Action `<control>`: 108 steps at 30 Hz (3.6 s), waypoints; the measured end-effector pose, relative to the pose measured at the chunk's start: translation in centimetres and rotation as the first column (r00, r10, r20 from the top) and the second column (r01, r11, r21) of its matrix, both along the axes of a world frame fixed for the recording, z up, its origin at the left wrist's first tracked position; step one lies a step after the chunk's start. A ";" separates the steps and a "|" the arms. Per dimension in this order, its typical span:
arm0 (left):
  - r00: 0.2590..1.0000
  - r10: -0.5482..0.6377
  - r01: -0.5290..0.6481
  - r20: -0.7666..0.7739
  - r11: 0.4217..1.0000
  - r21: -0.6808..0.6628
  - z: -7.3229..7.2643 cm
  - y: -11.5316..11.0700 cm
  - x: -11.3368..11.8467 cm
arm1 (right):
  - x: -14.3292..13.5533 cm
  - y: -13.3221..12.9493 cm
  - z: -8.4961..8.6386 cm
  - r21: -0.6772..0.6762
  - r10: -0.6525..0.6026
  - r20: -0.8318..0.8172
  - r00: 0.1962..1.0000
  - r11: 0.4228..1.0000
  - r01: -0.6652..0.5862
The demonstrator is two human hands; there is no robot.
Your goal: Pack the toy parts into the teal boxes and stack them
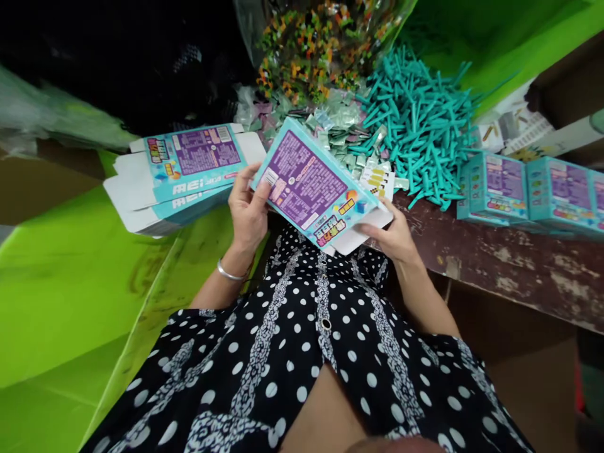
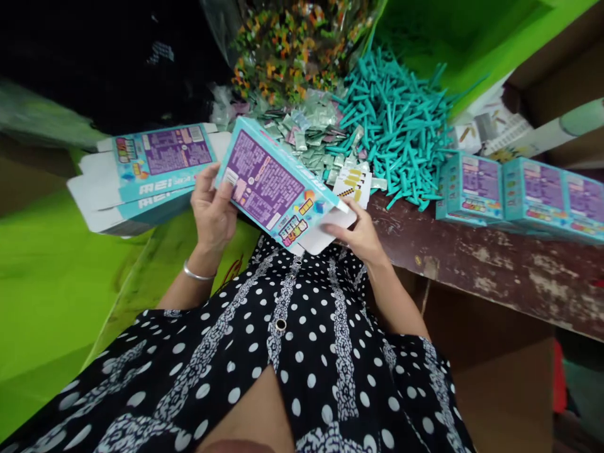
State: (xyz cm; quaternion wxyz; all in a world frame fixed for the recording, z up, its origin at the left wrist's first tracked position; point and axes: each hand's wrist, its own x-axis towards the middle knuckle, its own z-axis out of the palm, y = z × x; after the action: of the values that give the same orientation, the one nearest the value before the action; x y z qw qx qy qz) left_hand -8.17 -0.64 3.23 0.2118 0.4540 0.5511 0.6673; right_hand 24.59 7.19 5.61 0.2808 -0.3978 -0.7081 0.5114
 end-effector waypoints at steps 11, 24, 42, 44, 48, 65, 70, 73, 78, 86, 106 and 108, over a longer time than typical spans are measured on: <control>0.571 -0.772 0.505 -0.281 0.600 -0.620 2.3 -1.2 -0.3 | 0.4 1.9 1.4 -0.028 0.214 0.138 0.967 0.977 -0.212; 0.626 -0.775 0.432 -0.083 0.434 -0.791 1.9 -0.7 -2.0 | 3.6 9.4 0.4 0.294 0.042 0.635 0.772 0.910 -0.292; 0.830 -0.552 0.316 -0.084 0.590 -0.743 0.7 -2.2 -2.7 | -6.8 1.4 3.7 0.172 0.034 0.259 0.965 0.982 -0.080; 0.841 -0.535 0.311 -0.081 0.602 -0.736 0.7 -2.6 -2.7 | -8.7 1.3 3.5 0.098 0.223 0.350 0.910 0.957 -0.273; 0.866 -0.496 0.273 -0.069 0.583 -0.766 0.4 -3.5 -3.4 | -10.6 5.8 3.0 0.339 0.058 0.619 0.783 0.880 -0.333; 0.887 -0.427 0.127 -0.173 0.587 -0.800 0.9 -1.9 -3.1 | -11.7 14.5 -0.8 0.471 -0.055 0.441 0.896 0.864 -0.179; 0.897 -0.399 0.124 -0.190 0.640 -0.759 0.8 -0.1 -2.4 | -11.8 11.7 1.2 0.147 0.210 0.289 0.934 0.954 -0.260; 0.904 -0.398 0.169 -0.158 0.671 -0.722 0.8 0.6 -2.0 | -9.1 12.0 2.4 0.245 0.104 0.398 0.911 0.945 -0.215; 0.904 -0.399 0.170 -0.157 0.670 -0.723 0.1 0.7 -1.8 | 0.1 16.0 1.8 0.545 -0.576 0.580 0.576 0.800 0.252; 0.909 -0.403 0.197 -0.109 0.645 -0.738 -1.0 0.8 -1.6 | 4.1 18.8 3.3 0.596 -0.557 0.527 0.641 0.781 0.188; 0.824 -0.553 0.268 -0.125 0.574 -0.774 -0.4 1.3 -1.8 | -45.0 22.4 1.6 0.333 0.125 0.671 0.731 0.830 -0.448; 0.821 -0.556 0.273 -0.129 0.581 -0.767 -0.5 1.3 -1.9 | -43.7 23.5 2.3 0.392 0.132 0.619 0.774 0.802 -0.450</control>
State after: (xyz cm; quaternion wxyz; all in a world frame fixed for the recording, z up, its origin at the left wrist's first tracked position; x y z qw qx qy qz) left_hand -10.09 0.66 2.76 0.4211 0.5646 0.6707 0.2327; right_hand -19.07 30.66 7.92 0.0696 -0.3196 -0.9240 0.1982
